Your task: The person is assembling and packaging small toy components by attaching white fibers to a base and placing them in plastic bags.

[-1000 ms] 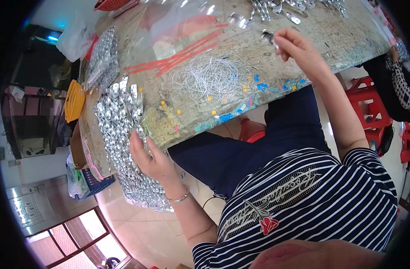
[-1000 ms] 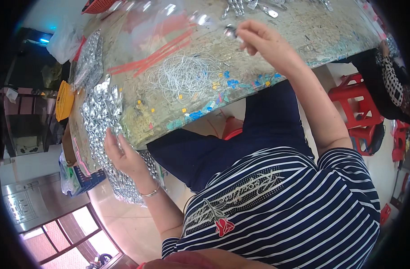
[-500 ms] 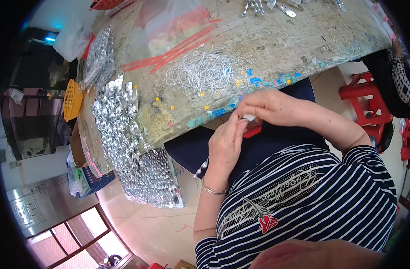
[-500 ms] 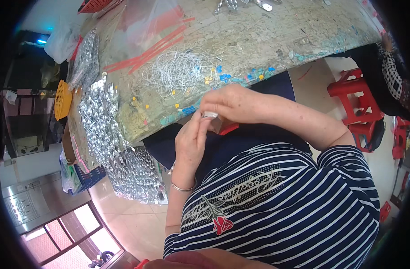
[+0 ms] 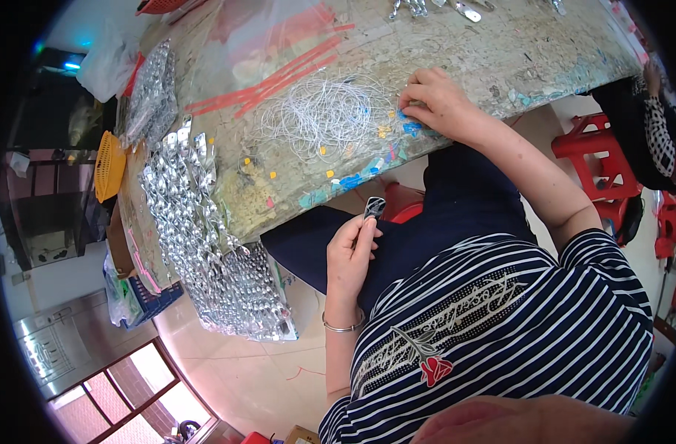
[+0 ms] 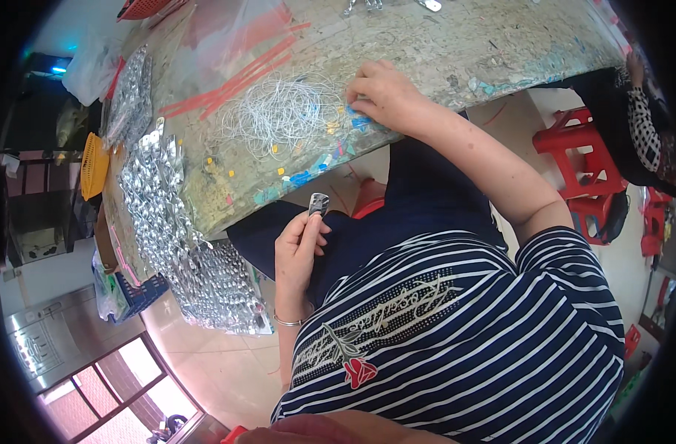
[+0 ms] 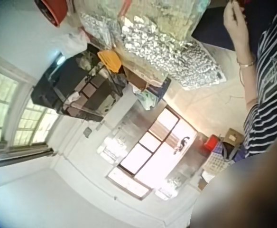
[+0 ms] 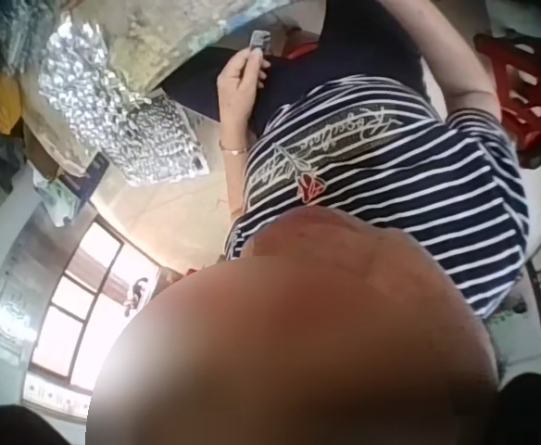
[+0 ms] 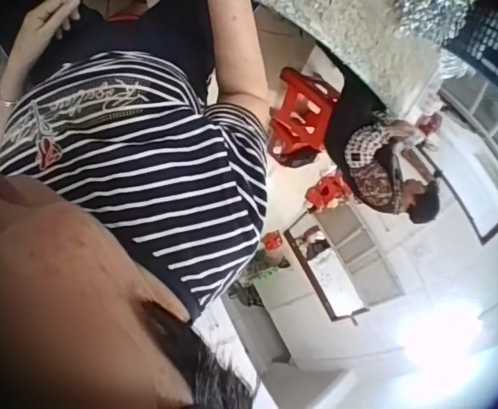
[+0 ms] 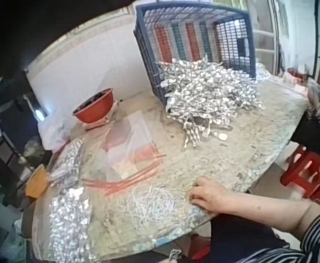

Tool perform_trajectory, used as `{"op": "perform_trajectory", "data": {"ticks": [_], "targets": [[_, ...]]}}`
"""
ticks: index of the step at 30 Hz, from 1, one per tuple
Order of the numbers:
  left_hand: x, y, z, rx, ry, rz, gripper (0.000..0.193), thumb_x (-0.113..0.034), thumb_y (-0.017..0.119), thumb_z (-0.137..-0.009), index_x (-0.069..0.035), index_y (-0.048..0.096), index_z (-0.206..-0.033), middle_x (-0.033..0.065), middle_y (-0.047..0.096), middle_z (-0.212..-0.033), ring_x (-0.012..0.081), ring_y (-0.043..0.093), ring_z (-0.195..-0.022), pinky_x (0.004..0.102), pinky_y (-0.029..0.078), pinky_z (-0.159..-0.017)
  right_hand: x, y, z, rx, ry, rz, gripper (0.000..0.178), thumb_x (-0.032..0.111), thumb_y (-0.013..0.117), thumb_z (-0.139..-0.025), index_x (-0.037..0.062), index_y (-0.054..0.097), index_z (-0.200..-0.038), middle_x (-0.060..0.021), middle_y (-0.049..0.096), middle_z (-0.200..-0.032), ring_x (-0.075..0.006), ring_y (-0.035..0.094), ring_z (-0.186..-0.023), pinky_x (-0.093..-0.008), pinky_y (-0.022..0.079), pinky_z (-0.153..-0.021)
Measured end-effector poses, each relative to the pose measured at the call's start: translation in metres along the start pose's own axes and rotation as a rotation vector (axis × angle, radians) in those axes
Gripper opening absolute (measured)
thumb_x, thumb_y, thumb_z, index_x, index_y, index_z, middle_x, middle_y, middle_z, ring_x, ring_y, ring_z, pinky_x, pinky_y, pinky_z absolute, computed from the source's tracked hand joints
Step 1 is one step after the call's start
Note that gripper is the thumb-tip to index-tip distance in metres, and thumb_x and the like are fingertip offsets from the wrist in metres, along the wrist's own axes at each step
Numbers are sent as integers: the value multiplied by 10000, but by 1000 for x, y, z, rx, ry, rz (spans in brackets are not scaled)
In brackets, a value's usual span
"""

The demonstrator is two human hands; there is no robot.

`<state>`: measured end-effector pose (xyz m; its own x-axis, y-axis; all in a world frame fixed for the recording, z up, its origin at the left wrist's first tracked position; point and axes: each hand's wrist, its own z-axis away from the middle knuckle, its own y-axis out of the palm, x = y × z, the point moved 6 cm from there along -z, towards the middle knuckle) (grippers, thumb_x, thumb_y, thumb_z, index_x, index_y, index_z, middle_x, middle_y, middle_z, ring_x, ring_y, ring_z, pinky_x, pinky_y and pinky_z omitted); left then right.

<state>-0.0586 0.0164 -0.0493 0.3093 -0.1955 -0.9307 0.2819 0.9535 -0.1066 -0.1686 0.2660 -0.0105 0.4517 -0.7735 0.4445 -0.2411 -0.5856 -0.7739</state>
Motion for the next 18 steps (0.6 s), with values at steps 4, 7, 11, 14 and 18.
{"op": "perform_trajectory", "data": {"ticks": [4,7,11,14,18], "targets": [[5,-1,2,15,-25,-36,210,-199,566,-941,-24,657,-1013,-4,619,-799,33,508,-654,179,423,-561,-12,4,-2,79,31,-13,137,128,659,-788,63,633,-905,-90,561,-921,-301,511,-937,-383,408,-839],[9,-4,4,-13,-30,-19,199,-194,576,-934,-24,659,-995,0,612,-806,38,511,-647,182,430,-561,-10,-3,-4,52,18,-80,140,138,662,-784,65,633,-900,-91,559,-944,-299,500,-958,-385,405,-843],[9,-4,5,-20,-32,-7,194,-189,586,-928,-17,658,-980,7,605,-818,45,515,-641,183,436,-566,1,-3,-3,4,14,-64,129,139,663,-784,58,629,-879,-95,561,-931,-299,503,-943,-384,403,-845],[6,-1,5,0,-20,-41,214,-196,564,-942,-27,660,-1032,-15,619,-796,28,502,-647,175,425,-568,0,2,-3,16,22,-38,130,140,661,-786,55,635,-881,-95,561,-930,-293,503,-941,-377,405,-845],[8,-3,7,2,-21,-29,212,-193,562,-943,-28,660,-1031,-16,619,-797,27,503,-647,176,426,-572,-7,5,-3,66,56,-68,127,133,664,-785,53,639,-880,-88,559,-927,-286,504,-942,-366,411,-842]]}}
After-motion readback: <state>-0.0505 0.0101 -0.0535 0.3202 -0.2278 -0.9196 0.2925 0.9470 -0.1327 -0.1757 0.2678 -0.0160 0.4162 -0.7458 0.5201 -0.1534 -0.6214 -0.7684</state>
